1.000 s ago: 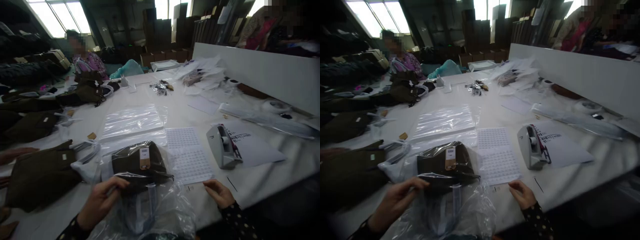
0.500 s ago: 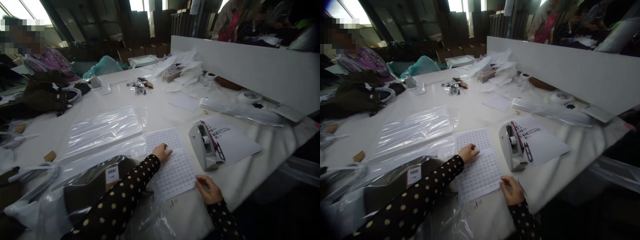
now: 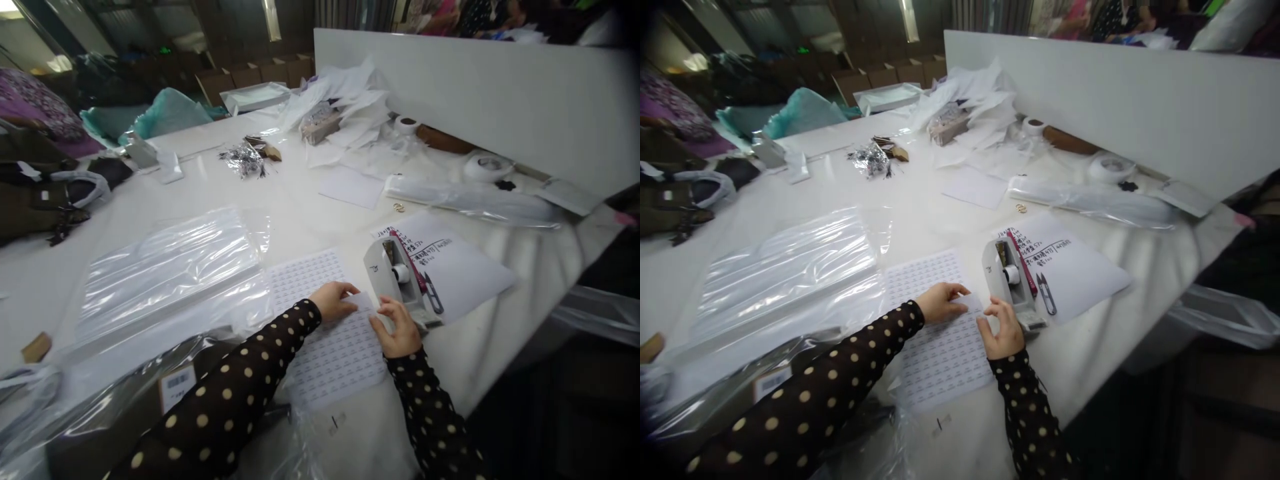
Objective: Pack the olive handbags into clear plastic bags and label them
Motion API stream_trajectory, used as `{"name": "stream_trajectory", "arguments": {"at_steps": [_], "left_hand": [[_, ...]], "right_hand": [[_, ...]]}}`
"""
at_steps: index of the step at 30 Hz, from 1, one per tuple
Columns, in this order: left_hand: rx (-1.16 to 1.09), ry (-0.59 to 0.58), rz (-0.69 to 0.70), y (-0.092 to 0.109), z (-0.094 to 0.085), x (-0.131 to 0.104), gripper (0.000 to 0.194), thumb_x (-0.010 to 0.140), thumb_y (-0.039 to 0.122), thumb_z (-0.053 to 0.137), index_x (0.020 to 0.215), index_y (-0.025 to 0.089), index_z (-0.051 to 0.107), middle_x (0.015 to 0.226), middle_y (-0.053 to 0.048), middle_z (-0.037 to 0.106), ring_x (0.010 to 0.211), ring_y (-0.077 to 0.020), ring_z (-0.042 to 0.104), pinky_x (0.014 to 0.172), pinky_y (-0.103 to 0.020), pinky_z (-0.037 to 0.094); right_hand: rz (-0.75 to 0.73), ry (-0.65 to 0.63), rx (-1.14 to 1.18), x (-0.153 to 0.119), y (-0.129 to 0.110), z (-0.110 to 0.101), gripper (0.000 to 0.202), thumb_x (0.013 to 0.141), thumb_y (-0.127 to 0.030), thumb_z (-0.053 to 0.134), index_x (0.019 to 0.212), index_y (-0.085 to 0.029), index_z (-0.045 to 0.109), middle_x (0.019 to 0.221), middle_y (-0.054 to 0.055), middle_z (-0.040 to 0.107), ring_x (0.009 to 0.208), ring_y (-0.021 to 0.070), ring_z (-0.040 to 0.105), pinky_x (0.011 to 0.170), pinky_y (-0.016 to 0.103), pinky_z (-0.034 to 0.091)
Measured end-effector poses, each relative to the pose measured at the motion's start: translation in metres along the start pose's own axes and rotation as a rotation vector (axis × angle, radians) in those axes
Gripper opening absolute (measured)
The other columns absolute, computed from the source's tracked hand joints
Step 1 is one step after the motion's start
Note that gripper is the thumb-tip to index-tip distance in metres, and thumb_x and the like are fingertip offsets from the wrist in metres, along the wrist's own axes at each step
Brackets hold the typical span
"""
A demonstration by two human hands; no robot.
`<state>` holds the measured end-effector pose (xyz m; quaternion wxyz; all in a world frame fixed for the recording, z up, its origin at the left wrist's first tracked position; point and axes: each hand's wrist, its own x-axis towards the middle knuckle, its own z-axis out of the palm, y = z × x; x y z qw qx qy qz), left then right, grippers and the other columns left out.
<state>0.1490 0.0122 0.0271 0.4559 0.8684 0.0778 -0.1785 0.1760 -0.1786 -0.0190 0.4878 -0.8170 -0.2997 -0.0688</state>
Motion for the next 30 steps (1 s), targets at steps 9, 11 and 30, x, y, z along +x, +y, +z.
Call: {"name": "stream_trajectory", "arguments": {"at_steps": [9,11,30], "left_hand": [[-0.226,-0.117,0.123,0.021,-0.021,-0.031,0.048,0.070,0.029,0.064,0.116,0.017,0.055,0.058,0.005,0.055,0.052,-0.0090,0.047,0.061,-0.023,0.040],[-0.318,-0.131,0.096,0.024,-0.017,-0.034,0.048,0.072,0.029,0.062,0.118,0.017,0.053,0.055,0.006,0.051,0.048,-0.0073,0.042,0.056,-0.021,0.038],[-0.453,-0.026,-0.164,0.029,0.007,-0.037,0.042,0.064,0.014,0.058,0.106,0.014,0.058,0.047,0.008,0.043,0.043,-0.0071,0.038,0.047,-0.020,0.034]], "right_hand": [[0.023,-0.257,0.042,0.012,-0.023,-0.017,0.015,0.076,-0.025,0.059,0.091,-0.024,0.061,0.075,-0.002,0.065,0.062,0.0118,0.059,0.063,0.023,0.050],[-0.053,-0.245,-0.010,0.012,-0.027,-0.021,0.015,0.076,-0.023,0.059,0.090,-0.023,0.062,0.073,-0.002,0.065,0.060,0.0111,0.060,0.061,0.021,0.050],[-0.590,-0.124,-0.303,0.013,-0.032,-0.025,0.015,0.078,-0.011,0.050,0.068,-0.018,0.058,0.084,0.007,0.064,0.074,0.0172,0.056,0.068,0.029,0.047]]}}
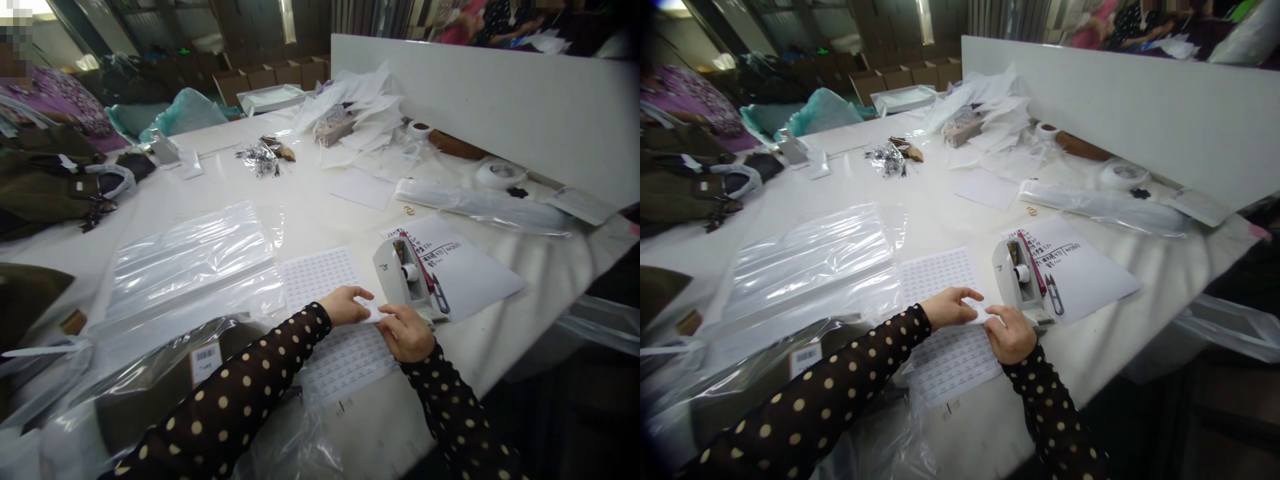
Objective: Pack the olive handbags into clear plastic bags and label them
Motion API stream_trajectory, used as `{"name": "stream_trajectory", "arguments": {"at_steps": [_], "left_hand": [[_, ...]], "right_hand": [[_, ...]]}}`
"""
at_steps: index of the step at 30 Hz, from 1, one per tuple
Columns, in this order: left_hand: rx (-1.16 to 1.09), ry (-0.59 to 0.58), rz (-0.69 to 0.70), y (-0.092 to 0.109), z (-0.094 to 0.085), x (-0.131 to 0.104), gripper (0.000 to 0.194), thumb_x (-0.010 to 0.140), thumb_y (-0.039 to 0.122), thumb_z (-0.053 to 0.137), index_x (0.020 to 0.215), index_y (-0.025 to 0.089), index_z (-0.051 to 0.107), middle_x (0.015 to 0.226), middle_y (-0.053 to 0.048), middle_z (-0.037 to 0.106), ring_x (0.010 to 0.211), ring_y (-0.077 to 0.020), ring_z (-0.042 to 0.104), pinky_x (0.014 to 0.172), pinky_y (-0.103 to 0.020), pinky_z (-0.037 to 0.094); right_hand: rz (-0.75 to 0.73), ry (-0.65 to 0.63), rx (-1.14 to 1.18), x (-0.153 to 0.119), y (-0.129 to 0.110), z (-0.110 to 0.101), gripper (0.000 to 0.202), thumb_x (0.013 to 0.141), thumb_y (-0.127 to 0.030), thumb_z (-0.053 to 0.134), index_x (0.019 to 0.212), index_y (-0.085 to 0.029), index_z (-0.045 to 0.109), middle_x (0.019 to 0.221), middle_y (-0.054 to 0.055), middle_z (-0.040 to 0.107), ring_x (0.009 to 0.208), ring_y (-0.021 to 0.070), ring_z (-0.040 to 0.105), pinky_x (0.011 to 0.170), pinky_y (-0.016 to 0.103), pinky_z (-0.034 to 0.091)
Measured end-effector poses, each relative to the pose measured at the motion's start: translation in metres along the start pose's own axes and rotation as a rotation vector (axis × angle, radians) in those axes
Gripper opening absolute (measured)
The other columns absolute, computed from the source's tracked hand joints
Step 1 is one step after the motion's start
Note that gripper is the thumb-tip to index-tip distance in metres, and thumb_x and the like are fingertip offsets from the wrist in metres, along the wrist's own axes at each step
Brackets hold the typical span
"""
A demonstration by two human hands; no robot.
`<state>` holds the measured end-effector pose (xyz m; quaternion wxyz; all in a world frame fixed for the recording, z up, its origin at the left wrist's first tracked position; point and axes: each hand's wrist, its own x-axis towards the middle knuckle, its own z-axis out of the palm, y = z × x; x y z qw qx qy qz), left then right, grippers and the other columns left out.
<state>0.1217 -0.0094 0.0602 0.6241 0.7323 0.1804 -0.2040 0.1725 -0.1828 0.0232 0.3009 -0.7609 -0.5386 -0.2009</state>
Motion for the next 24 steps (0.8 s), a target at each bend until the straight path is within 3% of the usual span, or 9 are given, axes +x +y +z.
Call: {"name": "stream_trajectory", "arguments": {"at_steps": [6,10,14,17,20,22,24], "left_hand": [[0.041,0.003,0.011,0.001,-0.003,-0.002,0.042,0.066,0.015,0.058,0.108,0.014,0.057,0.049,0.007,0.046,0.045,-0.0073,0.040,0.048,-0.020,0.036],[0.113,0.042,0.000,-0.006,-0.002,0.003,0.043,0.066,0.019,0.060,0.110,0.016,0.057,0.054,0.005,0.052,0.048,-0.0090,0.046,0.049,-0.021,0.040],[0.232,0.113,0.026,-0.007,-0.005,0.009,0.040,0.068,0.021,0.060,0.108,0.019,0.059,0.064,0.001,0.061,0.059,-0.0139,0.056,0.060,-0.026,0.047],[0.330,0.275,0.107,0.006,-0.013,-0.002,0.044,0.074,0.022,0.057,0.117,0.015,0.052,0.099,-0.009,0.063,0.093,-0.0222,0.056,0.089,-0.037,0.041],[0.415,0.472,0.287,0.020,-0.021,-0.049,0.044,0.080,0.028,0.052,0.122,0.015,0.045,0.122,-0.011,0.052,0.113,-0.0245,0.044,0.100,-0.041,0.031],[0.495,0.577,0.466,0.018,-0.020,-0.104,0.033,0.083,0.028,0.049,0.114,0.017,0.051,0.114,-0.008,0.057,0.107,-0.0216,0.048,0.096,-0.038,0.036],[0.583,0.639,0.634,0.003,-0.007,-0.169,0.021,0.085,0.022,0.045,0.103,0.019,0.056,0.101,-0.004,0.063,0.096,-0.0180,0.053,0.089,-0.034,0.041]], "right_hand": [[-0.015,0.020,-0.081,-0.007,0.005,0.004,0.010,0.077,-0.018,0.057,0.083,-0.022,0.063,0.095,0.006,0.064,0.086,0.0178,0.058,0.073,0.029,0.047],[-0.057,0.061,-0.127,-0.009,0.001,0.003,0.012,0.075,-0.014,0.060,0.076,-0.025,0.064,0.089,0.003,0.066,0.084,0.0178,0.059,0.075,0.031,0.044],[0.185,0.091,0.028,-0.010,-0.009,-0.005,0.007,0.076,-0.021,0.061,0.070,-0.024,0.064,0.093,0.004,0.065,0.093,0.0218,0.056,0.084,0.037,0.041],[0.553,0.053,0.389,-0.002,-0.019,-0.012,0.019,0.076,-0.039,0.060,0.070,-0.022,0.061,0.097,0.006,0.063,0.090,0.0220,0.057,0.081,0.037,0.044],[0.911,-0.101,0.824,0.016,-0.031,-0.016,0.037,0.076,-0.057,0.052,0.080,-0.020,0.058,0.090,0.007,0.064,0.078,0.0186,0.060,0.068,0.031,0.049],[0.999,-0.222,0.981,0.029,-0.042,-0.016,0.046,0.070,-0.063,0.054,0.082,-0.019,0.058,0.082,0.007,0.063,0.071,0.0174,0.059,0.063,0.029,0.049],[1.006,-0.325,1.057,0.041,-0.055,-0.014,0.048,0.060,-0.064,0.063,0.074,-0.018,0.058,0.073,0.006,0.061,0.064,0.0159,0.056,0.058,0.028,0.048]]}}
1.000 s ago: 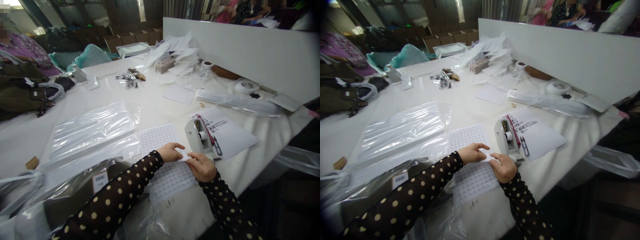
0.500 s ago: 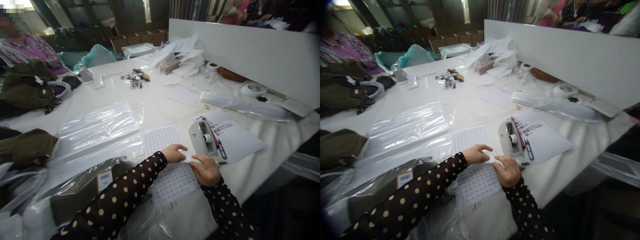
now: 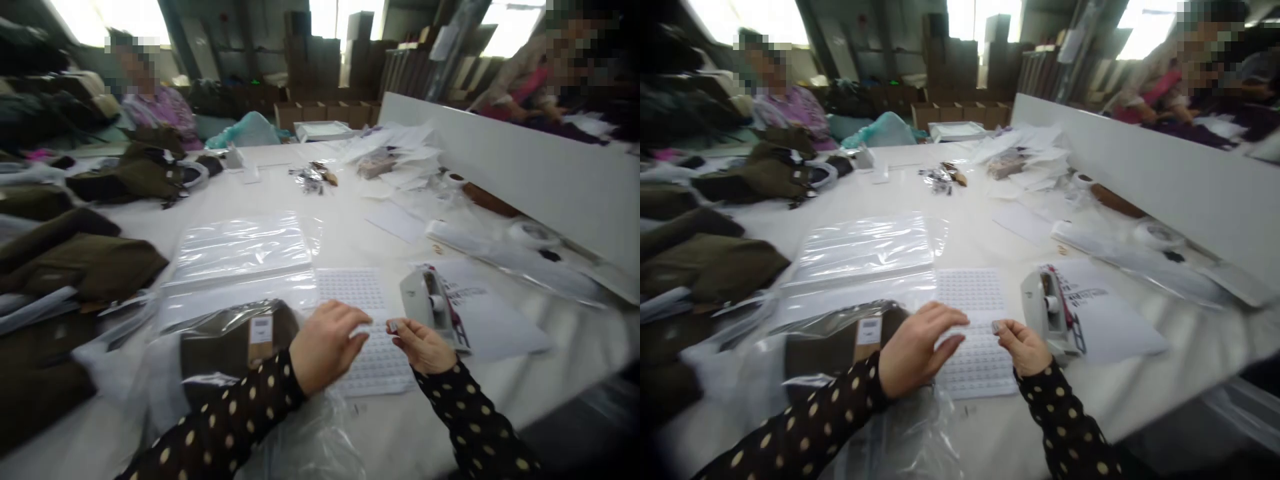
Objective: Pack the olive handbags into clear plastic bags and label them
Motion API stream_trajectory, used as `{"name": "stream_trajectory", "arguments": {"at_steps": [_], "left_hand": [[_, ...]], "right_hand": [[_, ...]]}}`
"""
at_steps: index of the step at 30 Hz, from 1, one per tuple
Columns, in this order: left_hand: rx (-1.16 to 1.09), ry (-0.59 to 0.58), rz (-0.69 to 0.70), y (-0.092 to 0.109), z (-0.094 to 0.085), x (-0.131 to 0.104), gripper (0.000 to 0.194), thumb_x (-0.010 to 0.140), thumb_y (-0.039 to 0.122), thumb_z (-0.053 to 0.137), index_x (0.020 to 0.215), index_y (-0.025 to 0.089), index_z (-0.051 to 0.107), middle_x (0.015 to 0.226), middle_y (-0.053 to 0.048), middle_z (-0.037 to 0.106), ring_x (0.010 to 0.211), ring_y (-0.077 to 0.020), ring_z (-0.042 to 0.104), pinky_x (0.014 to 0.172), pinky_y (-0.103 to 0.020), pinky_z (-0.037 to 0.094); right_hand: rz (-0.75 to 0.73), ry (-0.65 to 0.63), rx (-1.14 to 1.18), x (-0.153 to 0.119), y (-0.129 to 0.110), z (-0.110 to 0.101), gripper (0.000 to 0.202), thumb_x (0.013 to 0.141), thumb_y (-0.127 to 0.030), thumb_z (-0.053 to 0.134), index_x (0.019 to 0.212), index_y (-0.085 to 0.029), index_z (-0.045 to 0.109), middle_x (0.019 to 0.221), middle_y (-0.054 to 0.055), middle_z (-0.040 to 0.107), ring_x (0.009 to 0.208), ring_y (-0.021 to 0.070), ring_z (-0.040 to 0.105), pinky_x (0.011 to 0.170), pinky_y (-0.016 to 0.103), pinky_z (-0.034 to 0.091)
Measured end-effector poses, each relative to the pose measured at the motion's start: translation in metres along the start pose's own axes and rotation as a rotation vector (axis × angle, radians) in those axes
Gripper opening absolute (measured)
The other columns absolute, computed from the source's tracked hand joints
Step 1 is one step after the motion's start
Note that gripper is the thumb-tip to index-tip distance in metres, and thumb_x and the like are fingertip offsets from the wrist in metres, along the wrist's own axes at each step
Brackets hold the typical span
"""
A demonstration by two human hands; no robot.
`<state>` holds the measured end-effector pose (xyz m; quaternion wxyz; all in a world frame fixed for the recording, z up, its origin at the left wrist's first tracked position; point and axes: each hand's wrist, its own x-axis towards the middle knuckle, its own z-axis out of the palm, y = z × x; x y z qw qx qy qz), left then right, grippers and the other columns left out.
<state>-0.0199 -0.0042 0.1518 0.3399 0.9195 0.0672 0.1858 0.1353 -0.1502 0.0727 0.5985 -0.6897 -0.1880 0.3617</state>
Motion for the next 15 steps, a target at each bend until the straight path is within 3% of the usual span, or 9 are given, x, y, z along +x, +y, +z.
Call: {"name": "stream_trajectory", "arguments": {"at_steps": [3,7,11,15], "left_hand": [[0.063,0.094,0.107,0.024,-0.025,-0.093,0.017,0.082,0.013,0.047,0.093,0.020,0.058,0.088,-0.002,0.068,0.082,-0.0144,0.056,0.079,-0.030,0.045],[0.256,0.329,-0.052,0.018,-0.039,-0.185,0.018,0.079,0.011,0.050,0.090,0.020,0.061,0.084,-0.003,0.069,0.080,-0.0153,0.057,0.073,-0.030,0.048],[0.428,0.543,-0.311,-0.018,-0.061,-0.230,0.019,0.080,0.011,0.051,0.093,0.019,0.062,0.092,-0.004,0.067,0.090,-0.0176,0.055,0.082,-0.035,0.046],[0.557,0.579,-0.479,-0.053,-0.073,-0.237,0.024,0.084,0.019,0.049,0.105,0.022,0.059,0.113,-0.003,0.061,0.109,-0.0220,0.048,0.097,-0.044,0.037]], "right_hand": [[0.039,-0.163,-0.031,0.006,-0.010,0.032,0.045,0.053,-0.059,0.071,0.067,-0.018,0.059,0.062,0.004,0.055,0.056,0.0134,0.050,0.053,0.026,0.045],[0.002,-0.422,-0.166,0.014,-0.030,0.109,0.040,0.059,-0.056,0.068,0.066,-0.018,0.059,0.054,0.001,0.049,0.049,0.0115,0.046,0.048,0.026,0.041],[0.077,-0.703,-0.291,0.006,-0.057,0.209,0.045,0.054,-0.058,0.067,0.063,-0.018,0.051,0.048,-0.005,0.045,0.037,0.0076,0.043,0.037,0.022,0.035],[0.169,-0.868,-0.464,0.011,-0.062,0.292,0.038,0.052,-0.049,0.068,0.063,-0.018,0.049,0.039,-0.010,0.037,0.028,0.0046,0.032,0.028,0.019,0.030]]}}
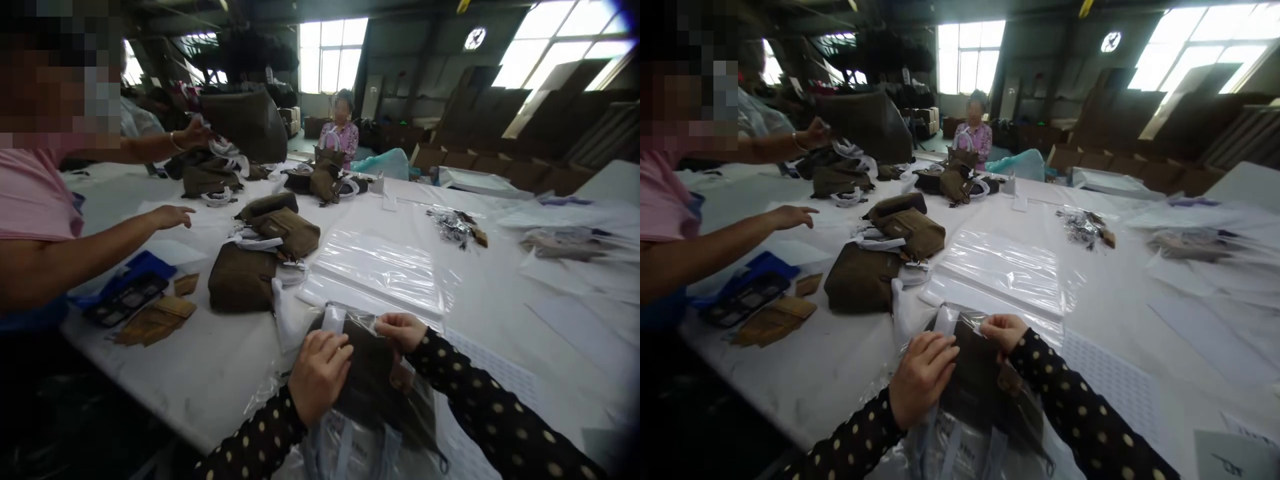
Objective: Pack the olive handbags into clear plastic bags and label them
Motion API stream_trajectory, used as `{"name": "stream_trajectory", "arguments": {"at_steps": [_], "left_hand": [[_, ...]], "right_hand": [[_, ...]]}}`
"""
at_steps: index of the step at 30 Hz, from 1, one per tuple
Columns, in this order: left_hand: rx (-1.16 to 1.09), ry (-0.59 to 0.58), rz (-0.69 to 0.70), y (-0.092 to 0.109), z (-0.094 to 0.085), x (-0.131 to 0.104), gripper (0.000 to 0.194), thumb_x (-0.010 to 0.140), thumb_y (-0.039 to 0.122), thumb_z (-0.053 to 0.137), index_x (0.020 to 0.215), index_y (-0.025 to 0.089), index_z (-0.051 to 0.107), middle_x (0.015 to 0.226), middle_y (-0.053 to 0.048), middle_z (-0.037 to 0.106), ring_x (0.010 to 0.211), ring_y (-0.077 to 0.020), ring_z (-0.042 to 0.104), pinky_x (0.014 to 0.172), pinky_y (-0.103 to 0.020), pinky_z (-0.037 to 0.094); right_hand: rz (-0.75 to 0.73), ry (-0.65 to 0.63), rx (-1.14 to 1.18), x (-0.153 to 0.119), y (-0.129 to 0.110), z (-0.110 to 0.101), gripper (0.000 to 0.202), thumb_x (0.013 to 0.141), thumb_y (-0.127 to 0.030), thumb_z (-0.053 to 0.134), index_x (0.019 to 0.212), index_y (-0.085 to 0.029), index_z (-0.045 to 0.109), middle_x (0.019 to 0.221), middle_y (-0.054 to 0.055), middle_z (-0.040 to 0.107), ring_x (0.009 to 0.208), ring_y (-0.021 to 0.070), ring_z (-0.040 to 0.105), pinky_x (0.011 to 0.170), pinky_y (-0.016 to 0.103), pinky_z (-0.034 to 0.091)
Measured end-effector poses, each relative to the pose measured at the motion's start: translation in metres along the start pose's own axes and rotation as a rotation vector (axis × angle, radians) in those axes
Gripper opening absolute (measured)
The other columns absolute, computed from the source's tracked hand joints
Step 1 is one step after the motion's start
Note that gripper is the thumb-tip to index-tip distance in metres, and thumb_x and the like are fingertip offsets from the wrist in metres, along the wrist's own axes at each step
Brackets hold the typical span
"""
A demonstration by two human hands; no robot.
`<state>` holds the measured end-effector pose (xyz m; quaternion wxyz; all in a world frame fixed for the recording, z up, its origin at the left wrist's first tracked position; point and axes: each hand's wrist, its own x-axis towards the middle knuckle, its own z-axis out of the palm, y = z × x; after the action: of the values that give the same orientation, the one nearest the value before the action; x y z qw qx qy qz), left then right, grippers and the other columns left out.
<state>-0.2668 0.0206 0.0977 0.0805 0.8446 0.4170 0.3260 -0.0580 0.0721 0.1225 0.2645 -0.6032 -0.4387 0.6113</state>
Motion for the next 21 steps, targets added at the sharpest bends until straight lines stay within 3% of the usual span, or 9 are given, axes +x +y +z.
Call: {"name": "stream_trajectory", "arguments": {"at_steps": [6,12,21], "left_hand": [[0.109,-0.024,-0.086,-0.020,0.023,0.002,0.031,0.080,0.031,0.056,0.110,0.026,0.056,0.122,-0.003,0.055,0.118,-0.0257,0.042,0.104,-0.055,0.022],[0.131,0.061,-0.075,-0.032,0.039,-0.003,0.029,0.080,0.033,0.054,0.109,0.028,0.058,0.119,-0.001,0.058,0.113,-0.0259,0.046,0.104,-0.053,0.020],[0.087,0.126,-0.067,-0.038,0.046,-0.003,0.026,0.078,0.032,0.056,0.104,0.028,0.060,0.117,0.000,0.059,0.112,-0.0249,0.047,0.107,-0.049,0.015]], "right_hand": [[0.134,0.020,-0.098,0.054,-0.006,0.017,0.018,0.060,-0.032,0.066,0.060,-0.017,0.055,0.041,-0.007,0.045,0.029,0.0047,0.033,0.029,0.019,0.036],[0.201,0.066,-0.074,0.066,-0.004,0.017,0.012,0.063,-0.026,0.061,0.055,-0.019,0.055,0.037,-0.007,0.042,0.030,0.0058,0.035,0.031,0.019,0.039],[0.247,0.088,-0.106,0.078,-0.008,0.021,0.009,0.062,-0.020,0.061,0.056,-0.016,0.056,0.041,-0.005,0.047,0.032,0.0054,0.038,0.033,0.018,0.041]]}}
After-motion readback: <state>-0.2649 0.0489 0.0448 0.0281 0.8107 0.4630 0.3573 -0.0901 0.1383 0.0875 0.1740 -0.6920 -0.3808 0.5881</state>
